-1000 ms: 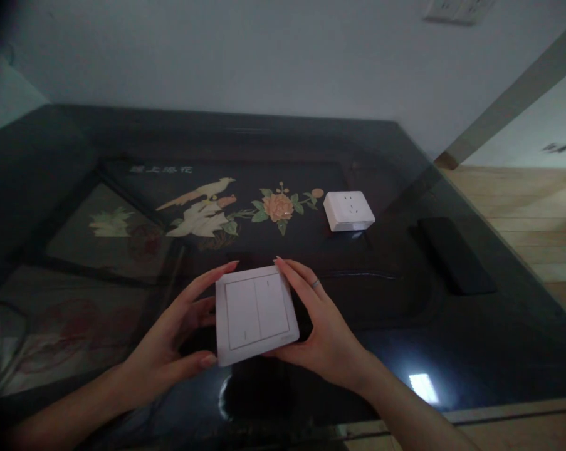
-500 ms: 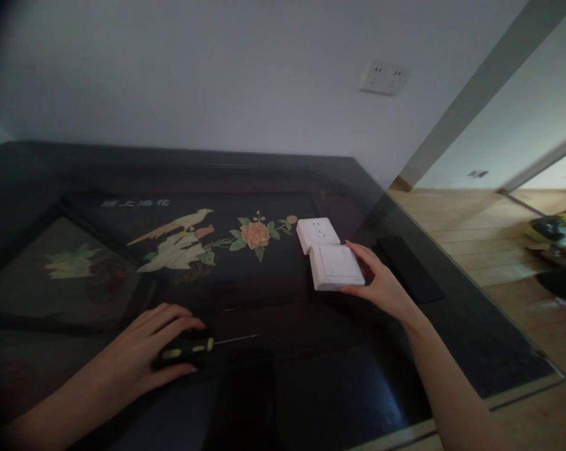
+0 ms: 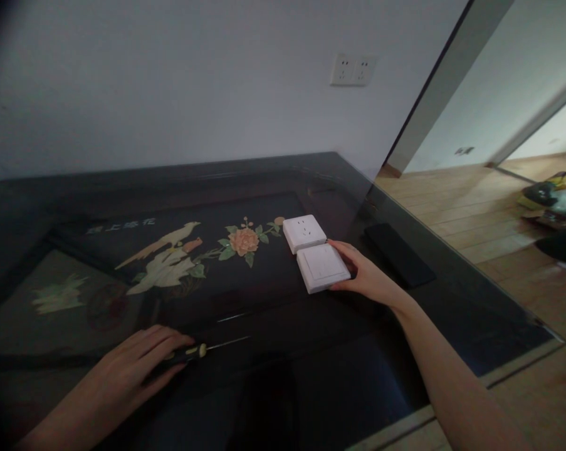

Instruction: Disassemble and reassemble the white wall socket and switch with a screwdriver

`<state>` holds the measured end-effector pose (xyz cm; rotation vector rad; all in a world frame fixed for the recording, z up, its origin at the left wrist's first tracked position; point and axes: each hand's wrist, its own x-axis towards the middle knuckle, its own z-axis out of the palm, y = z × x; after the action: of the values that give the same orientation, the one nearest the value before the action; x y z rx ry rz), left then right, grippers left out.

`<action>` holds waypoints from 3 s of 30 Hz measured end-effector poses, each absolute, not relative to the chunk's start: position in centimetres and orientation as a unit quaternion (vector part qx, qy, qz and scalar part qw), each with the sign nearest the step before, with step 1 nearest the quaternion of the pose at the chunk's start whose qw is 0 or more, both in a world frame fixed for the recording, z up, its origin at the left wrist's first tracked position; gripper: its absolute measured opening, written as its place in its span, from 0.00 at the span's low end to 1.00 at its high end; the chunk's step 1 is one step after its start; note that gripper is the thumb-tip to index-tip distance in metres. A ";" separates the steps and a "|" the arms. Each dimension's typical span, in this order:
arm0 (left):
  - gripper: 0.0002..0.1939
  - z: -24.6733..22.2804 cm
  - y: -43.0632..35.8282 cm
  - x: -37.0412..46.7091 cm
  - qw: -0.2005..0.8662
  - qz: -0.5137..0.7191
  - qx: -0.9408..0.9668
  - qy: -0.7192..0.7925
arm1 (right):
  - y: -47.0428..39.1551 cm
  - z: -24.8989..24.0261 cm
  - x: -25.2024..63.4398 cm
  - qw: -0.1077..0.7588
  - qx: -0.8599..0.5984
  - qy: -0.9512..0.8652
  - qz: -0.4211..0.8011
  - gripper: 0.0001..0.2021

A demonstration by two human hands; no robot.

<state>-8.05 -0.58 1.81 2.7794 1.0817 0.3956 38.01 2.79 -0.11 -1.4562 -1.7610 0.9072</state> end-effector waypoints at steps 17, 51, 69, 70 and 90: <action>0.12 3.6 6.3 5.2 0.424 0.166 0.775 0.437 | 3.0 -0.8 38.3 0.340 -0.548 -0.696 0.316 0.42; 0.10 2.1 9.6 12.2 0.256 0.105 0.859 0.431 | 3.1 -1.0 38.3 0.313 -0.558 -0.716 0.279 0.41; 0.12 1.8 5.7 5.6 0.234 0.233 0.865 0.378 | 3.3 -1.6 38.6 0.321 -0.568 -0.699 0.293 0.43; 0.12 1.8 4.9 4.3 0.230 0.240 0.867 0.372 | 3.2 -1.5 38.7 0.323 -0.568 -0.697 0.295 0.43; 0.13 0.2 0.4 -4.4 0.105 0.200 0.964 0.143 | -0.3 0.9 19.2 0.255 -0.158 -0.946 0.125 0.20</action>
<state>-4.36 0.38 0.15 2.8400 0.4216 0.5887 19.17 -0.26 0.90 -0.4299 -2.5684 0.3394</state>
